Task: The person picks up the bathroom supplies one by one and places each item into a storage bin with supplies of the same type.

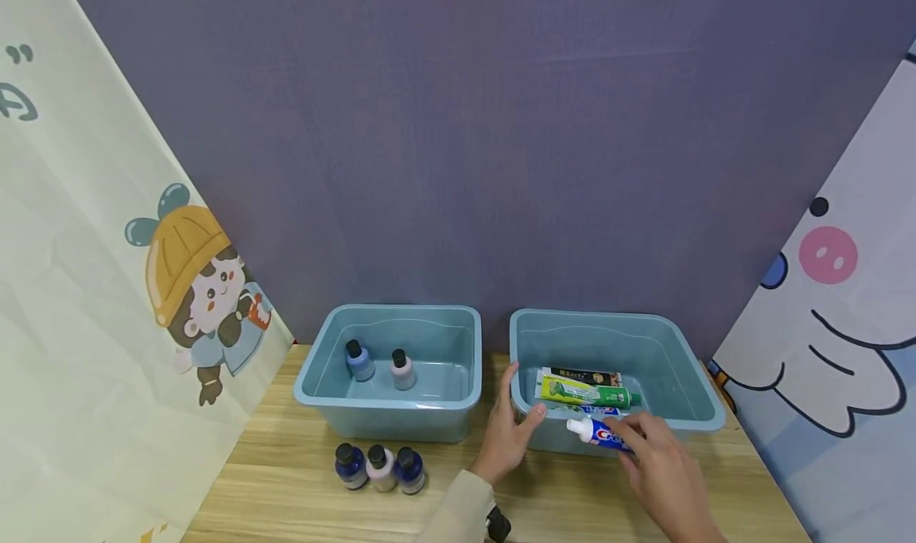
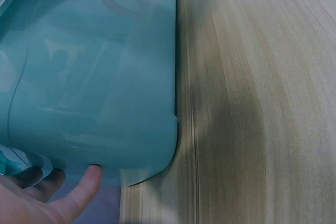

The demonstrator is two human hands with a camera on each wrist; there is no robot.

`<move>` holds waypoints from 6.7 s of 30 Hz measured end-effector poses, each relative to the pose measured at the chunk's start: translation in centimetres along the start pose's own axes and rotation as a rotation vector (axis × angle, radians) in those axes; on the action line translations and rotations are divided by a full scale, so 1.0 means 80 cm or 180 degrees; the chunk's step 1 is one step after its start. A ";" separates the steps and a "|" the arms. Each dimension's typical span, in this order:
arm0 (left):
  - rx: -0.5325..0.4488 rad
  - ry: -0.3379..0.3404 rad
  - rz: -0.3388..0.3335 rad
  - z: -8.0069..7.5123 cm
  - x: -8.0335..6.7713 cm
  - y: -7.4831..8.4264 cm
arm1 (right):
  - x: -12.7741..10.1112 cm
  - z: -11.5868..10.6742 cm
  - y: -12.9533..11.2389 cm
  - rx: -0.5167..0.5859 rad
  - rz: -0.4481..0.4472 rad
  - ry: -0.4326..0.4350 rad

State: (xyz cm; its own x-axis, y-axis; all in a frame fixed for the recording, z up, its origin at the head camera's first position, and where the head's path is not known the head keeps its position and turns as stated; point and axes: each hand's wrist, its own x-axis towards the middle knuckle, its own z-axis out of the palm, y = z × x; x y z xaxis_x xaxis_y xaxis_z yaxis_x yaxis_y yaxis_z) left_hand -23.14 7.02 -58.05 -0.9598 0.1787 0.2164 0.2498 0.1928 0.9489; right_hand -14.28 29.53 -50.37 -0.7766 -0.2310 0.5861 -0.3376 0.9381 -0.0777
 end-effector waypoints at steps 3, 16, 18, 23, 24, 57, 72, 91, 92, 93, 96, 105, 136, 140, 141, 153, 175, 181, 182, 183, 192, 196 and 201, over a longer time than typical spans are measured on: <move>0.0003 -0.0007 -0.0028 0.000 0.000 0.000 | 0.004 -0.004 0.001 0.0018 -0.0061 0.0056; -0.0027 -0.0023 -0.0121 0.000 -0.002 0.003 | 0.014 -0.017 -0.001 0.0056 -0.0071 -0.0008; -0.0032 -0.0018 -0.0105 0.000 -0.002 0.004 | 0.015 -0.019 -0.002 0.0054 -0.0063 -0.0027; -0.0010 -0.0017 -0.0080 0.000 -0.002 0.004 | 0.016 -0.024 -0.004 0.0047 -0.0084 -0.0035; 0.0000 -0.0019 -0.0080 -0.001 -0.002 0.004 | 0.016 -0.025 -0.004 0.0050 -0.0103 -0.0023; -0.0026 -0.0024 -0.0130 -0.001 -0.002 0.004 | 0.056 -0.046 0.018 0.0092 -0.0611 0.0321; 0.0064 0.0025 -0.0049 0.002 -0.002 0.000 | 0.072 -0.043 0.027 0.0087 -0.0663 0.0297; 0.0104 0.0002 -0.0095 -0.001 -0.001 0.003 | 0.098 -0.039 0.038 -0.0051 -0.0835 0.0073; 0.0112 0.0005 -0.0094 -0.001 -0.001 0.003 | 0.098 -0.038 0.038 -0.0044 -0.0839 0.0073; 0.0115 0.0007 -0.0095 -0.001 -0.001 0.003 | 0.099 -0.037 0.039 -0.0042 -0.0841 0.0070; 0.0133 0.0008 -0.0111 -0.002 -0.001 0.004 | 0.101 -0.035 0.040 -0.0009 -0.0850 0.0050; 0.0168 0.0015 -0.0149 -0.002 0.000 0.003 | 0.112 -0.023 0.047 0.0054 -0.0843 0.0032; 0.0168 0.0004 -0.0161 0.001 0.000 0.003 | 0.142 -0.006 0.059 0.0126 -0.0599 -0.0573; 0.0160 -0.0005 -0.0160 0.000 0.000 0.003 | 0.147 -0.005 0.058 0.0144 -0.0532 -0.0700; 0.0157 -0.0008 -0.0154 0.000 0.000 0.004 | 0.148 -0.004 0.058 0.0159 -0.0519 -0.0734; 0.0123 -0.0014 -0.0185 0.000 0.001 0.003 | 0.155 0.010 0.063 0.0190 -0.0446 -0.0952; 0.0110 -0.0002 -0.0190 -0.003 -0.001 0.004 | 0.174 0.029 0.070 0.0211 -0.0415 -0.1220; 0.0139 -0.0010 -0.0177 -0.002 0.000 0.005 | 0.177 0.036 0.073 0.0265 -0.0450 -0.1281; 0.0138 -0.0009 -0.0180 -0.003 0.000 0.005 | 0.178 0.037 0.074 0.0269 -0.0426 -0.1303; 0.0140 -0.0012 -0.0186 -0.003 0.000 0.005 | 0.179 0.039 0.076 0.0263 -0.0408 -0.1321; 0.0099 -0.0039 -0.0180 -0.003 0.001 0.007 | 0.184 0.044 0.083 0.0270 -0.0369 -0.1391; 0.0119 -0.0032 -0.0164 -0.003 0.000 0.007 | 0.189 0.041 0.087 0.0380 -0.0260 -0.1375; 0.0178 -0.0005 -0.0161 -0.003 0.000 0.007 | 0.195 0.035 0.086 0.0359 -0.0179 -0.1358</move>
State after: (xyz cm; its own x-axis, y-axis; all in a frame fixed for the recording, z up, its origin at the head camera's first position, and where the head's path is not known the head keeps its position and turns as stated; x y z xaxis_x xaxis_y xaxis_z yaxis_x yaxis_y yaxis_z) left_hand -23.01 6.91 -57.49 -0.9712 0.1689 0.1680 0.2077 0.2552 0.9443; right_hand -30.18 31.67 -44.01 -0.8974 -0.3889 0.2085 -0.4231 0.8925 -0.1566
